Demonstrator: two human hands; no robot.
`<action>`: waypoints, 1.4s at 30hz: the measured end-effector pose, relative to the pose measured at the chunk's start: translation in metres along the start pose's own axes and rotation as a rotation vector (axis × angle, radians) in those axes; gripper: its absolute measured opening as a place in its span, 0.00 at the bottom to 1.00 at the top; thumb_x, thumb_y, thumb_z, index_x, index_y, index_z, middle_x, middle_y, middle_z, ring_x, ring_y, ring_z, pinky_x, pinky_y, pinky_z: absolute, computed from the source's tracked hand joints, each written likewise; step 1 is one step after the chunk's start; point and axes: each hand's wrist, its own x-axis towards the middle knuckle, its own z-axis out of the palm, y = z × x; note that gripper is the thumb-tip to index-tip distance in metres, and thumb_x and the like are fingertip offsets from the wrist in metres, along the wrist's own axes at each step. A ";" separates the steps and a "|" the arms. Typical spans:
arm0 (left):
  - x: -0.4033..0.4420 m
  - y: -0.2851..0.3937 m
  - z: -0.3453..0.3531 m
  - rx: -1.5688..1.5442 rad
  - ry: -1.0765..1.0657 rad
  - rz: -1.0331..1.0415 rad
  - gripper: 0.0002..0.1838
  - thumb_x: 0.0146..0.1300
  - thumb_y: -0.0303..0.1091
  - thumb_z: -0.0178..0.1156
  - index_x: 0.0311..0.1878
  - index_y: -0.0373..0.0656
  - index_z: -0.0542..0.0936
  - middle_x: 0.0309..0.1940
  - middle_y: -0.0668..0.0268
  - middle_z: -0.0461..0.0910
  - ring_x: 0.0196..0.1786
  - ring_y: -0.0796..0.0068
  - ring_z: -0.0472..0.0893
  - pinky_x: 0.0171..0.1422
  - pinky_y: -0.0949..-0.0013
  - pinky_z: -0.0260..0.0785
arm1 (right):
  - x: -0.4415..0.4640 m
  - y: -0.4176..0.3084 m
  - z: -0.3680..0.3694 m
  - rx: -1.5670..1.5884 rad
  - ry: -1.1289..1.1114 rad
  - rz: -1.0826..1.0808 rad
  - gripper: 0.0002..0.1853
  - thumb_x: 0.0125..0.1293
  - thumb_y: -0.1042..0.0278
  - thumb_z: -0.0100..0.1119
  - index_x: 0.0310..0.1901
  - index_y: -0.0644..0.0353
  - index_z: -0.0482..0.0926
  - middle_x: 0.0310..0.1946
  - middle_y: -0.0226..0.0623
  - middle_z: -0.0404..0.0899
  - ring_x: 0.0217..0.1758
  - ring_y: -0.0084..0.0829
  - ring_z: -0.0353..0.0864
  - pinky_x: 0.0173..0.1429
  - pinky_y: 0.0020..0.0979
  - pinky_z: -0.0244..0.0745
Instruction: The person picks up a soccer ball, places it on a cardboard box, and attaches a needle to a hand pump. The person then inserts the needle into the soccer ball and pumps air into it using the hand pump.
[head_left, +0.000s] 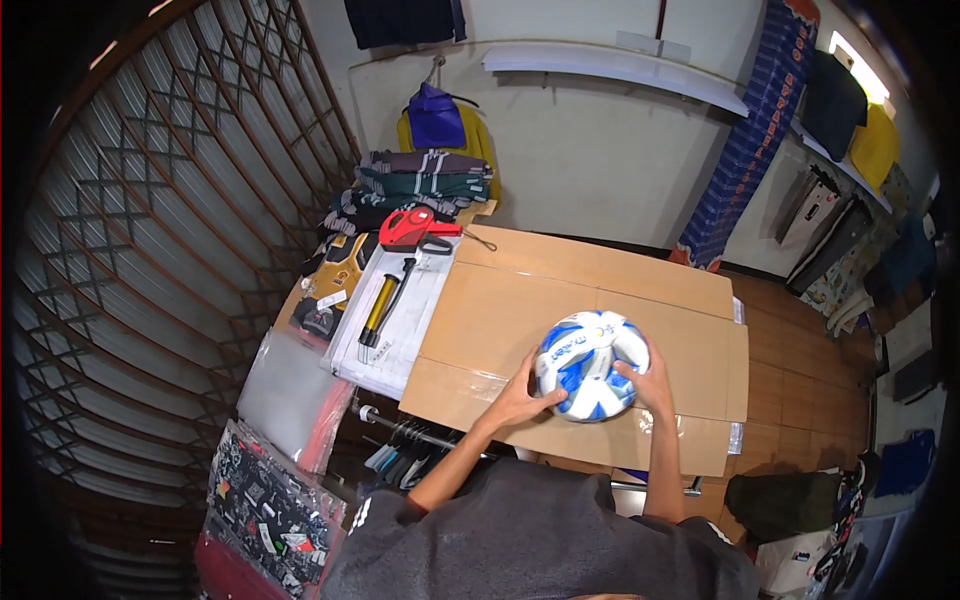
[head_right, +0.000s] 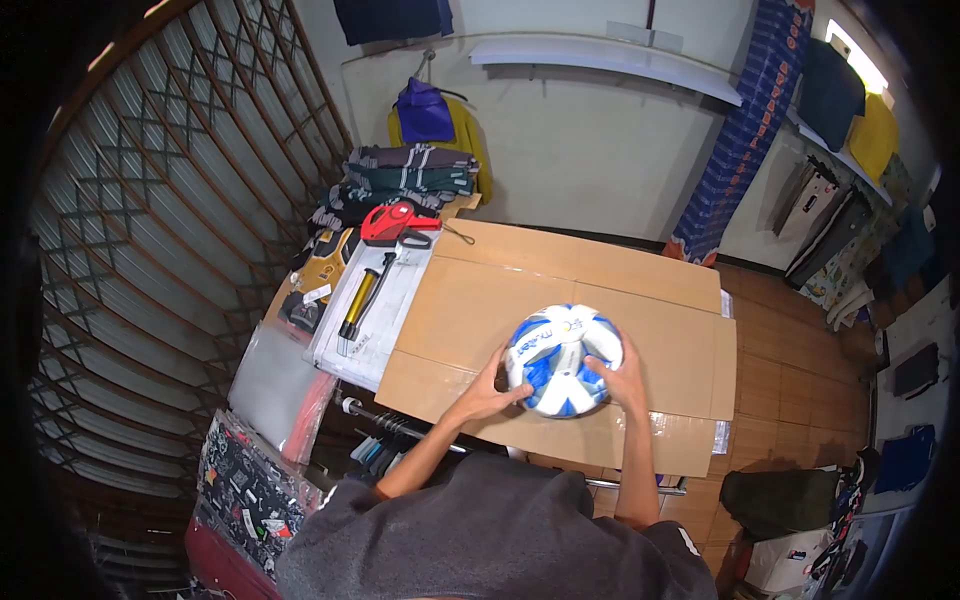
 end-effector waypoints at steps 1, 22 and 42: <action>0.003 0.004 -0.012 -0.061 -0.080 -0.037 0.67 0.64 0.51 0.83 0.89 0.30 0.47 0.79 0.38 0.69 0.82 0.50 0.70 0.86 0.51 0.63 | 0.003 0.002 -0.002 -0.040 0.013 0.013 0.47 0.61 0.70 0.84 0.78 0.71 0.69 0.69 0.51 0.81 0.72 0.40 0.81 0.77 0.41 0.76; 0.157 -0.041 -0.356 1.229 0.655 -0.285 0.27 0.71 0.46 0.72 0.65 0.39 0.81 0.59 0.48 0.87 0.63 0.42 0.86 0.67 0.34 0.72 | -0.002 -0.098 0.106 -0.490 0.346 -0.301 0.26 0.69 0.73 0.73 0.67 0.67 0.81 0.61 0.55 0.85 0.64 0.53 0.85 0.75 0.47 0.75; 0.129 -0.056 -0.382 0.618 0.743 -0.136 0.20 0.72 0.45 0.68 0.57 0.39 0.83 0.43 0.51 0.90 0.51 0.47 0.90 0.58 0.48 0.79 | 0.249 -0.010 0.394 -0.830 -0.661 -0.347 0.19 0.70 0.69 0.67 0.60 0.62 0.88 0.52 0.54 0.91 0.58 0.56 0.90 0.64 0.51 0.84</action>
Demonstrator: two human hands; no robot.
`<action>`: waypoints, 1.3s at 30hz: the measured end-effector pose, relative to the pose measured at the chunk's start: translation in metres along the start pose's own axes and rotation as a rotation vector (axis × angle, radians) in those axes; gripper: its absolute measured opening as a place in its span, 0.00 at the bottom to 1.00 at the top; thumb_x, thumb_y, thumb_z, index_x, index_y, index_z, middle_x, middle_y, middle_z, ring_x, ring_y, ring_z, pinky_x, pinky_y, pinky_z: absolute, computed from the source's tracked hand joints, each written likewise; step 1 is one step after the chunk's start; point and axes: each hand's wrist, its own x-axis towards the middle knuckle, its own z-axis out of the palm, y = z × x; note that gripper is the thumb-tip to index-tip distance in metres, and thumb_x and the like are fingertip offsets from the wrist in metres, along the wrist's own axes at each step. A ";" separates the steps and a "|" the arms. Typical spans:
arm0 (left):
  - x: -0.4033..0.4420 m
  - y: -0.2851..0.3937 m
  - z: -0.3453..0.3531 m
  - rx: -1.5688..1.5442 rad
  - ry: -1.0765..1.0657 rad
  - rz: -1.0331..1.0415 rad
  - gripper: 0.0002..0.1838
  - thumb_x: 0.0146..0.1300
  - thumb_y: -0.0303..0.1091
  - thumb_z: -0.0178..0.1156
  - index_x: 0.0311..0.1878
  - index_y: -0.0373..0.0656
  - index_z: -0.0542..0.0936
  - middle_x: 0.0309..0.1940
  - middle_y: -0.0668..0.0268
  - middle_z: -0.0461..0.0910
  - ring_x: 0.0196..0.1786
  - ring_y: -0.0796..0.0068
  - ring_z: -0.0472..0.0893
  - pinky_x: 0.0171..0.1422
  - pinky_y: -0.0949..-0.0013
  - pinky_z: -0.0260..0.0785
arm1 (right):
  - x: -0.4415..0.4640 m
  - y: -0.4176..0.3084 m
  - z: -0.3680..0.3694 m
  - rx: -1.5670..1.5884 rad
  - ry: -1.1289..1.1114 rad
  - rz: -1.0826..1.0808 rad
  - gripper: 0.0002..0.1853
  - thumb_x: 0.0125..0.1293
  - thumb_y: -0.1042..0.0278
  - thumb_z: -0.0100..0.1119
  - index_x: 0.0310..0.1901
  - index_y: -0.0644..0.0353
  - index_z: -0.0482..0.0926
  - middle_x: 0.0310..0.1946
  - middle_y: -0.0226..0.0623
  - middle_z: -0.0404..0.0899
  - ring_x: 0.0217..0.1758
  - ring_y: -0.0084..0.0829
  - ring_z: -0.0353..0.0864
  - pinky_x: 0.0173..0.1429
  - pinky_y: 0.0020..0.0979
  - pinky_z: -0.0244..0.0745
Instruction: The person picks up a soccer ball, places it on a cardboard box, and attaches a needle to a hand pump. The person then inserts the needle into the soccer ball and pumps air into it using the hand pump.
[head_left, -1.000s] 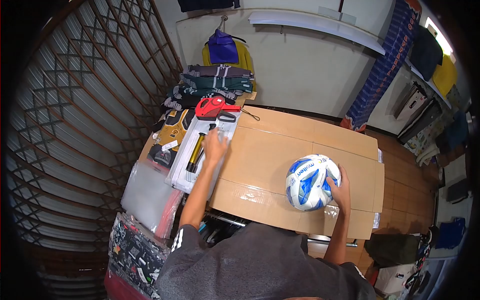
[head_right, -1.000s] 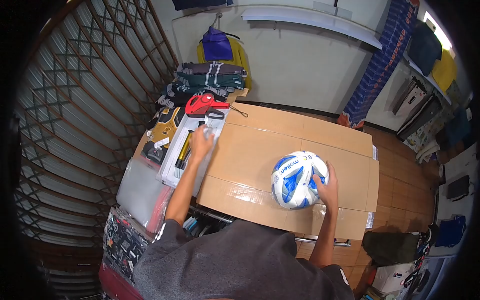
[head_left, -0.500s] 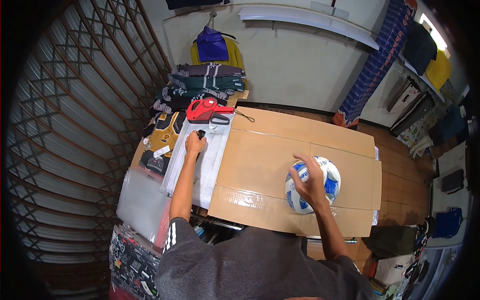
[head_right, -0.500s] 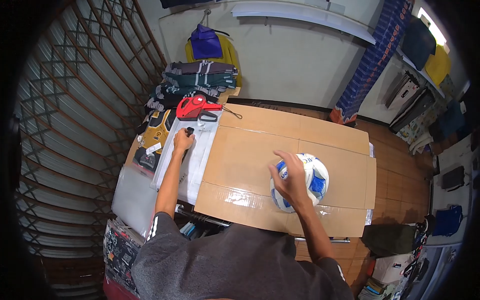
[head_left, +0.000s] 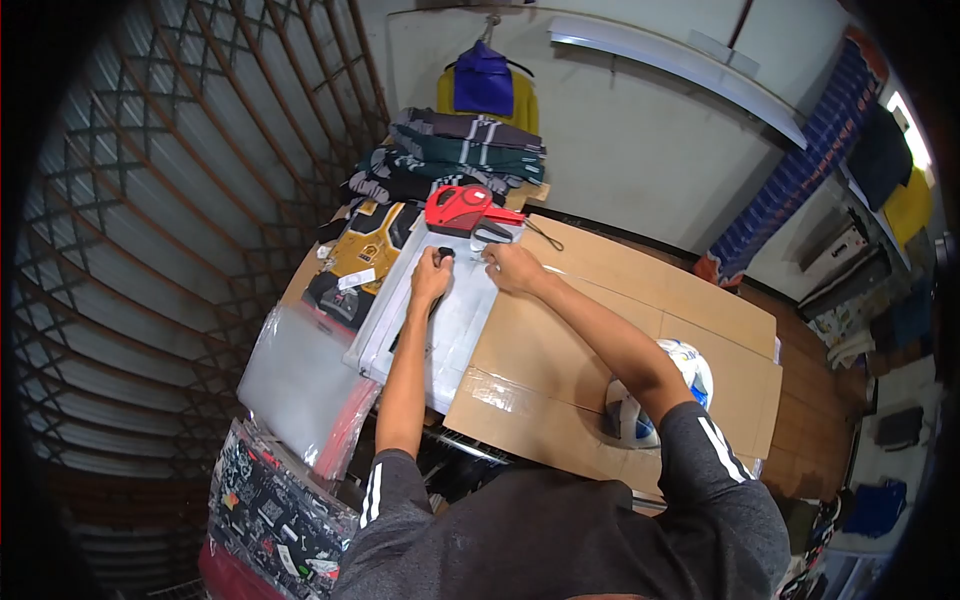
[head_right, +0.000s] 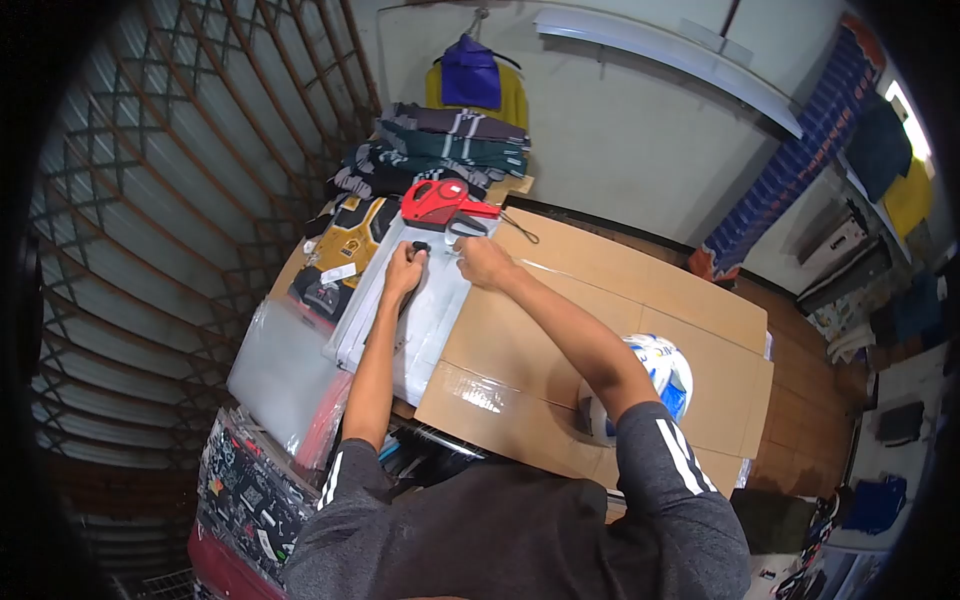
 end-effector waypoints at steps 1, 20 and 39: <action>-0.001 0.001 0.000 -0.033 0.026 0.026 0.21 0.72 0.44 0.68 0.60 0.41 0.82 0.44 0.51 0.90 0.51 0.46 0.90 0.59 0.48 0.79 | 0.017 0.010 0.020 -0.015 0.025 -0.003 0.19 0.69 0.69 0.67 0.60 0.63 0.88 0.51 0.53 0.92 0.57 0.56 0.91 0.64 0.50 0.85; -0.006 -0.007 -0.012 -0.348 0.088 0.001 0.14 0.73 0.28 0.68 0.59 0.36 0.89 0.39 0.62 0.89 0.40 0.74 0.87 0.49 0.67 0.79 | 0.061 0.017 0.091 0.512 0.302 0.088 0.09 0.81 0.65 0.64 0.49 0.63 0.85 0.44 0.43 0.89 0.47 0.37 0.88 0.51 0.37 0.81; -0.132 0.172 -0.006 -1.020 -0.299 0.038 0.16 0.85 0.33 0.60 0.69 0.42 0.82 0.34 0.74 0.78 0.31 0.84 0.78 0.35 0.75 0.77 | -0.136 -0.034 -0.107 0.844 0.269 0.126 0.06 0.78 0.72 0.68 0.49 0.66 0.88 0.39 0.37 0.92 0.39 0.23 0.90 0.44 0.28 0.85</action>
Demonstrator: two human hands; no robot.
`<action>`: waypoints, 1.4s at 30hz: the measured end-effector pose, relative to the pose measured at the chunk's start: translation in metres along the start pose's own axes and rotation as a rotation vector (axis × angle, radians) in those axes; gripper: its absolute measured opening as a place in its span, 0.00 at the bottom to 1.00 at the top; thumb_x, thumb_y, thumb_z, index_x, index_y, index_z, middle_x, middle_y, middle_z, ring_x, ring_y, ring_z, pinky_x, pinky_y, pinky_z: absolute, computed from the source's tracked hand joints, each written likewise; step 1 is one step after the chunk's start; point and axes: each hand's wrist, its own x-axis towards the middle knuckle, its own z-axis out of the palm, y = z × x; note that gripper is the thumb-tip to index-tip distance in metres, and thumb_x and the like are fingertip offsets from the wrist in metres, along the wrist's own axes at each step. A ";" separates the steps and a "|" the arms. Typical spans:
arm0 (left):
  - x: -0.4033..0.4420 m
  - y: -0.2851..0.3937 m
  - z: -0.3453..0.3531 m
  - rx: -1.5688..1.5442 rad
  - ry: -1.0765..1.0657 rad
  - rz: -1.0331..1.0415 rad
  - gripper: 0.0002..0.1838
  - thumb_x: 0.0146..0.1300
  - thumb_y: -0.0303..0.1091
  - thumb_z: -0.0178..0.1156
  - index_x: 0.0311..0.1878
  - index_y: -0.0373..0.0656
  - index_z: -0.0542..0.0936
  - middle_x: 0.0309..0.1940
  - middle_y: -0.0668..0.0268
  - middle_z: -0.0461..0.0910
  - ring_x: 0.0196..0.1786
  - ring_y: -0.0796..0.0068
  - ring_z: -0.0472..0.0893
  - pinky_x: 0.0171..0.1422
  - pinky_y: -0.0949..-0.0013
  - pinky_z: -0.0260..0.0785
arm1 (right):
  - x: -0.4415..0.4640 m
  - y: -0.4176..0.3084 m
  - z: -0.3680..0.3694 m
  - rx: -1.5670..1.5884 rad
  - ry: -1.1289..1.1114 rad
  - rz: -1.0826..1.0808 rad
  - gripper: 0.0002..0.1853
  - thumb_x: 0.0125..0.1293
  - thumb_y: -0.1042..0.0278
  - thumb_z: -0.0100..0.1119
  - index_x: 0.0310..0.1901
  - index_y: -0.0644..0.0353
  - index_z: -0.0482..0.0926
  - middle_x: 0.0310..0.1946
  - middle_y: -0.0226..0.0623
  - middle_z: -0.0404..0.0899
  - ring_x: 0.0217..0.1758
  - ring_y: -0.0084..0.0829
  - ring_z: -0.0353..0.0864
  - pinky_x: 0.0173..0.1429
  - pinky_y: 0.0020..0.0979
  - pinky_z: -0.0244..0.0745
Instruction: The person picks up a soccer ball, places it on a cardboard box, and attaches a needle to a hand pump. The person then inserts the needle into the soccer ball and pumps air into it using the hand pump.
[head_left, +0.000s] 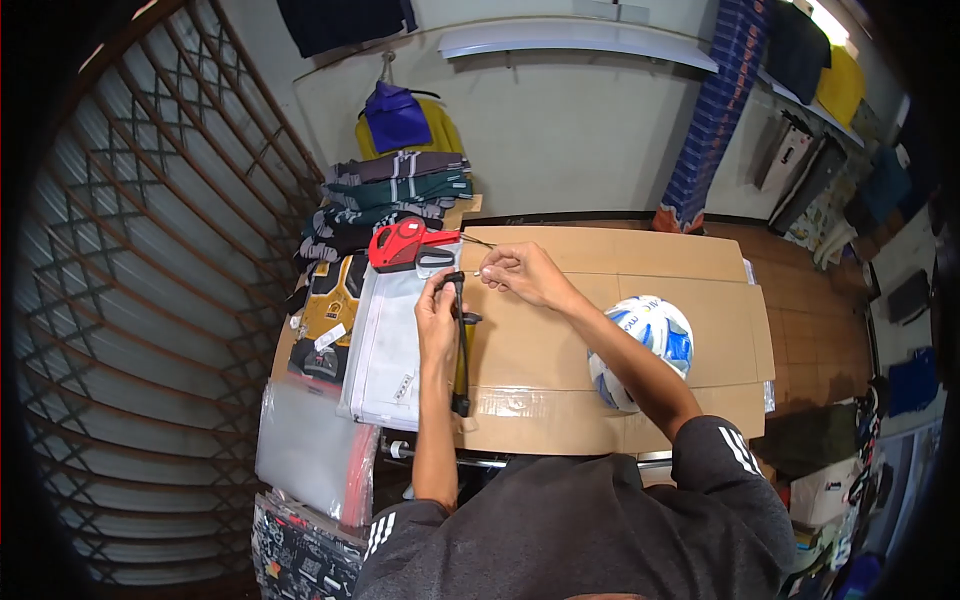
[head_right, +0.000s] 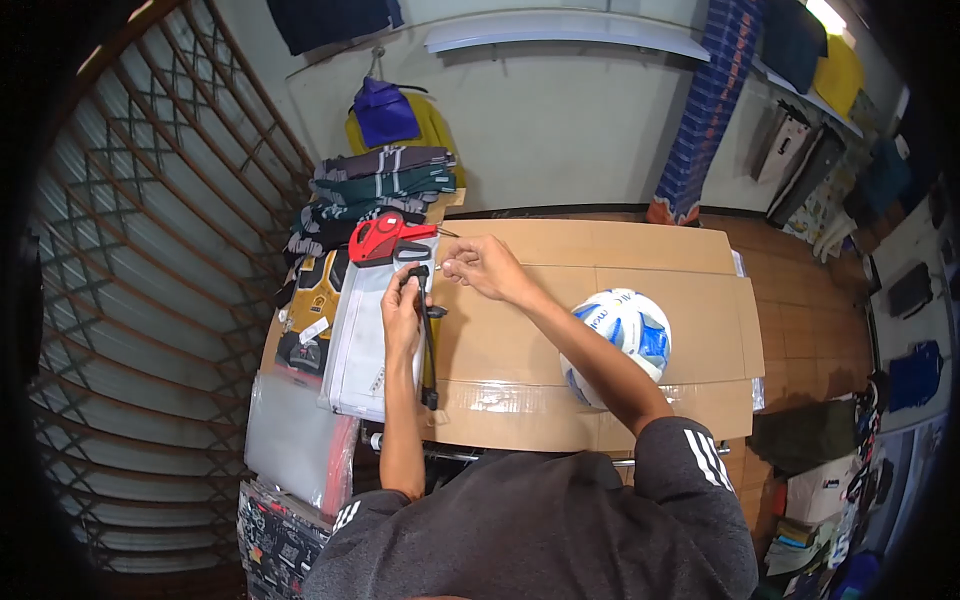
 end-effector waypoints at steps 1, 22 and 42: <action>-0.007 0.001 0.012 -0.045 -0.033 0.011 0.16 0.85 0.33 0.59 0.69 0.41 0.82 0.35 0.73 0.78 0.31 0.84 0.79 0.36 0.76 0.78 | -0.014 -0.005 -0.004 -0.039 0.049 -0.023 0.07 0.78 0.71 0.69 0.48 0.67 0.88 0.39 0.37 0.92 0.39 0.23 0.89 0.44 0.28 0.84; -0.096 0.015 0.119 0.057 -0.357 0.088 0.16 0.85 0.32 0.60 0.68 0.36 0.81 0.40 0.69 0.83 0.34 0.82 0.82 0.40 0.74 0.79 | -0.181 -0.062 -0.018 -0.412 0.586 -0.286 0.06 0.74 0.75 0.70 0.44 0.70 0.86 0.36 0.45 0.87 0.32 0.35 0.85 0.38 0.34 0.79; -0.084 0.008 0.133 0.674 -0.420 0.297 0.30 0.77 0.30 0.67 0.78 0.37 0.74 0.30 0.71 0.80 0.35 0.82 0.82 0.41 0.74 0.74 | -0.181 -0.042 -0.055 -0.444 0.493 -0.090 0.10 0.72 0.67 0.70 0.44 0.66 0.90 0.34 0.48 0.92 0.36 0.41 0.94 0.44 0.37 0.87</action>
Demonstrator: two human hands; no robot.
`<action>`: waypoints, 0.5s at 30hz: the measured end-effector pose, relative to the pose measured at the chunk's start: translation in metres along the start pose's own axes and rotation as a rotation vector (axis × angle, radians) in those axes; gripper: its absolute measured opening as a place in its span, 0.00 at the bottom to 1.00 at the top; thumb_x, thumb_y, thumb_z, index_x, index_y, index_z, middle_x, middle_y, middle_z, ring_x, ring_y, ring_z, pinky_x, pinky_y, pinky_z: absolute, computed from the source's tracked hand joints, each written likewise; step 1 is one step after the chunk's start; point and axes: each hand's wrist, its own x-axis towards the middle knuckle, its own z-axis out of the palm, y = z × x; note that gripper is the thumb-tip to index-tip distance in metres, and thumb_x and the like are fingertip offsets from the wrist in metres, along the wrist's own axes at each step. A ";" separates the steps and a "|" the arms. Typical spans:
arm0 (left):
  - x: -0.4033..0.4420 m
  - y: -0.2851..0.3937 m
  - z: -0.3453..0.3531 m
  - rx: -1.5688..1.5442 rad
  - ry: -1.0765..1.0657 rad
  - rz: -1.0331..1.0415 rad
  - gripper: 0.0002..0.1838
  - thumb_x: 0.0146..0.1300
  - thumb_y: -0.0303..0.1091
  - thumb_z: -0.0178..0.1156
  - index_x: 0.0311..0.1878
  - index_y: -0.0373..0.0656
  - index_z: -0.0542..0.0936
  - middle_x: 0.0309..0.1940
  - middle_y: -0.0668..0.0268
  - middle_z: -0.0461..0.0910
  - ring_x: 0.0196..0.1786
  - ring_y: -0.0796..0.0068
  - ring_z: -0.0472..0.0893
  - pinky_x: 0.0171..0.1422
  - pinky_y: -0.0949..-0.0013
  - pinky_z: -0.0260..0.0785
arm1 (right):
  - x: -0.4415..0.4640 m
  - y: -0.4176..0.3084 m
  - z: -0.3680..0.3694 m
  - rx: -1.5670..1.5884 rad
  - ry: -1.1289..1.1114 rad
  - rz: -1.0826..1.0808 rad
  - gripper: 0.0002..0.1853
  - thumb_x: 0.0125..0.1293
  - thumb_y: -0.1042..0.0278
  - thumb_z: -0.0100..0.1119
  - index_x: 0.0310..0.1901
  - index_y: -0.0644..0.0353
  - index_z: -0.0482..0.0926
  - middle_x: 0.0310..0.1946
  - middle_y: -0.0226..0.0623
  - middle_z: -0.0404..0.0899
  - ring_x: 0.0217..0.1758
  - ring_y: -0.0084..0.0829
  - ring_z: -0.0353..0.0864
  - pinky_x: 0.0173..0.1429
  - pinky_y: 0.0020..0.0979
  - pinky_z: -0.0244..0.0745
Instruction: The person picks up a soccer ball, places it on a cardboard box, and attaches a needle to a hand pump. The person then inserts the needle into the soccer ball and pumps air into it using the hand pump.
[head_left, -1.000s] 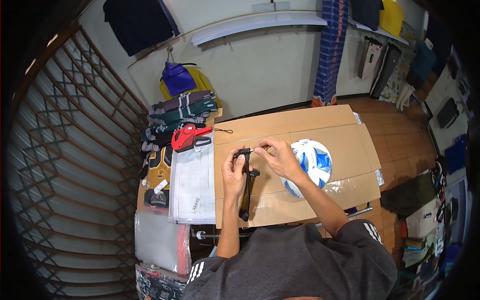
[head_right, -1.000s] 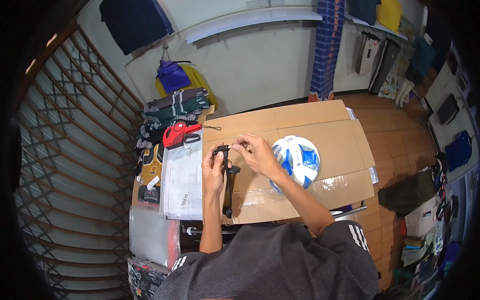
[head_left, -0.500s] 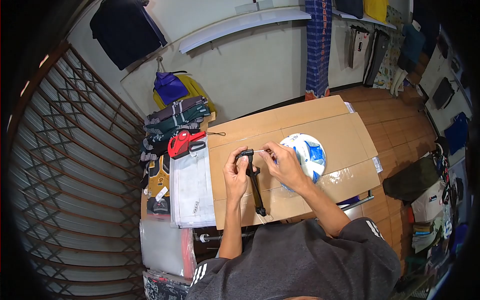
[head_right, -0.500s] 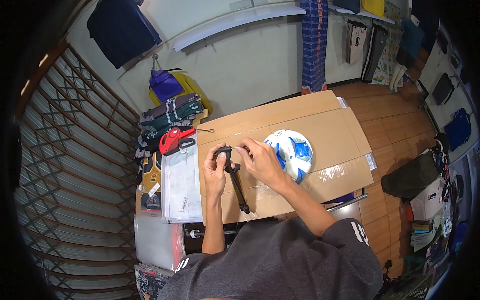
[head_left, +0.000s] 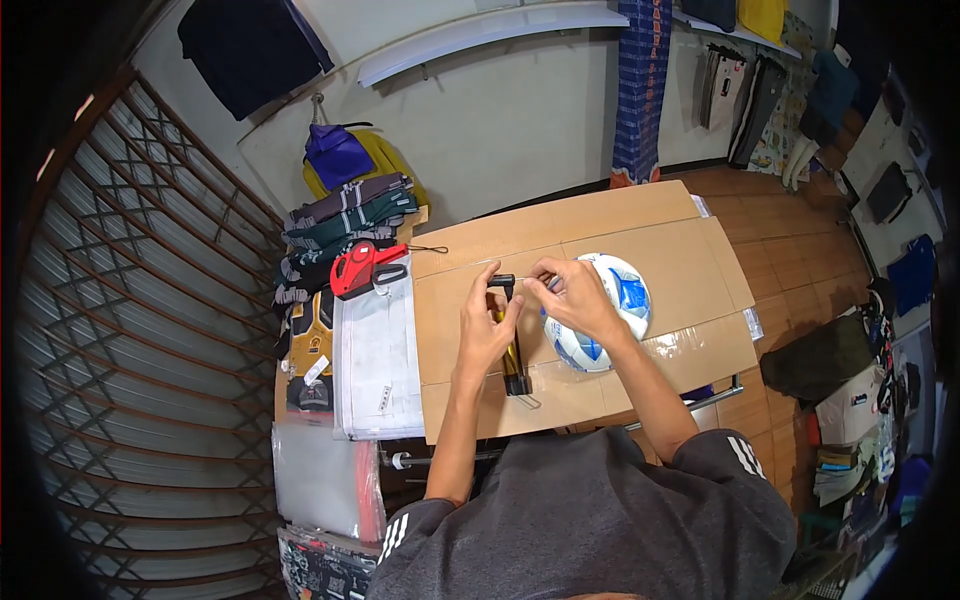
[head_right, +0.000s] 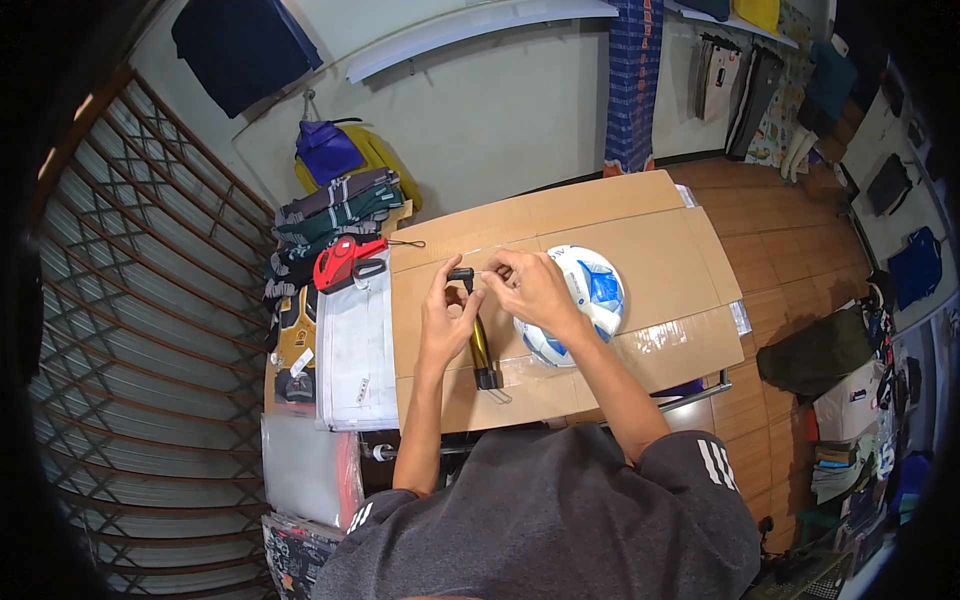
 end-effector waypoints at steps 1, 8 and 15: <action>0.001 -0.008 0.004 0.025 0.028 0.039 0.29 0.76 0.29 0.67 0.78 0.36 0.74 0.31 0.68 0.82 0.35 0.82 0.83 0.41 0.73 0.75 | 0.000 0.005 -0.004 -0.002 -0.010 -0.051 0.11 0.73 0.66 0.70 0.47 0.66 0.90 0.37 0.49 0.93 0.42 0.42 0.95 0.49 0.38 0.87; -0.002 -0.030 0.012 0.119 0.009 -0.119 0.26 0.79 0.33 0.64 0.73 0.28 0.73 0.43 0.45 0.87 0.41 0.55 0.88 0.51 0.55 0.81 | -0.019 0.053 -0.038 -0.140 0.350 0.014 0.14 0.72 0.68 0.71 0.53 0.67 0.88 0.47 0.52 0.92 0.53 0.50 0.92 0.60 0.44 0.85; -0.004 -0.051 0.025 0.002 -0.040 -0.143 0.15 0.84 0.32 0.58 0.64 0.32 0.78 0.43 0.50 0.90 0.39 0.63 0.89 0.46 0.60 0.81 | -0.082 0.089 -0.031 -0.293 0.521 0.276 0.41 0.71 0.56 0.76 0.76 0.71 0.69 0.72 0.64 0.73 0.77 0.62 0.73 0.80 0.52 0.70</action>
